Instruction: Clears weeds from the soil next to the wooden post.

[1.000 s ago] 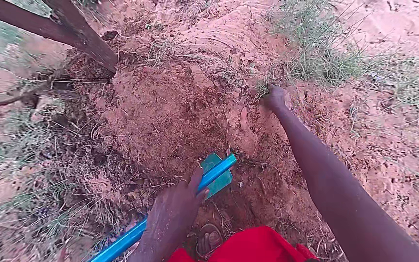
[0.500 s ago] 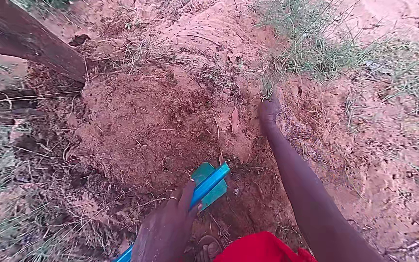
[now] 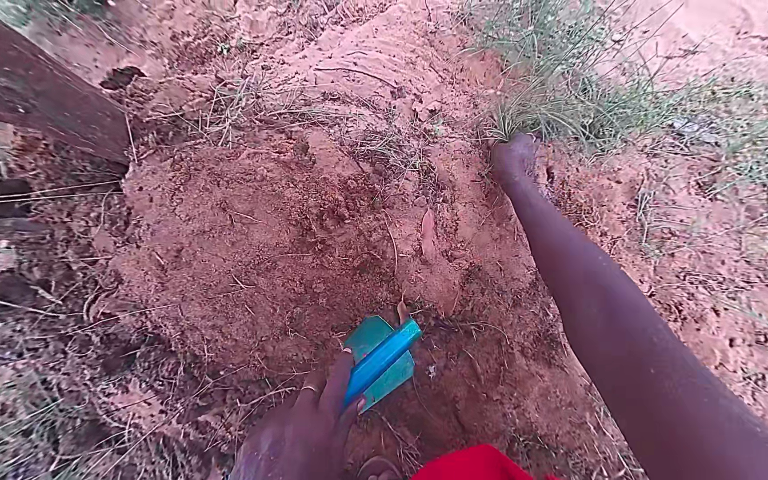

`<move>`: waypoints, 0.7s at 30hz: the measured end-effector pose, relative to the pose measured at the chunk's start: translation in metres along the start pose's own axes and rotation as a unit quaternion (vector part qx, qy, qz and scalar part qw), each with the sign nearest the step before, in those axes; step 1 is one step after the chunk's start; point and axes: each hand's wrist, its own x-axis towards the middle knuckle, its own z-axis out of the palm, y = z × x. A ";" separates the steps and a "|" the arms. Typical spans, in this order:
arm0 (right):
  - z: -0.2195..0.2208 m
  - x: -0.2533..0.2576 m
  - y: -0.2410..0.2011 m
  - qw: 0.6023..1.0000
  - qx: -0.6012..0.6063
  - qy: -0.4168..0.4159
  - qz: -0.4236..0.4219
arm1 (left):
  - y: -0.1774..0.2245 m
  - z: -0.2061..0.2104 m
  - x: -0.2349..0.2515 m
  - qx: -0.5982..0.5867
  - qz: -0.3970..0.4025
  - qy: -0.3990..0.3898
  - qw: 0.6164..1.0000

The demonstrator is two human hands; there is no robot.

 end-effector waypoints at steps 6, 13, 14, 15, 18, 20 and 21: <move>0.032 0.004 -0.002 0.968 0.206 0.101 -0.097 | 0.002 -0.004 0.005 0.010 -0.011 -0.011 1.000; 0.019 0.007 -0.002 0.913 0.407 -0.007 -0.004 | 0.004 0.001 0.008 0.043 0.000 0.015 0.999; 0.015 0.007 0.001 0.908 0.416 -0.040 0.006 | 0.005 0.003 0.008 0.049 -0.001 0.020 0.999; 0.012 0.007 0.004 0.904 0.421 -0.066 0.012 | 0.007 0.004 0.007 0.055 -0.002 0.022 0.998; 0.007 -0.003 0.003 0.924 0.375 -0.072 0.020 | 0.008 0.007 0.007 0.079 -0.004 0.039 0.996; 0.011 -0.014 -0.001 0.936 0.350 -0.035 0.030 | 0.010 0.008 0.006 0.083 -0.009 0.046 0.995; 0.017 -0.017 0.000 0.931 0.362 -0.008 0.036 | 0.010 0.008 0.005 0.084 -0.011 0.047 0.995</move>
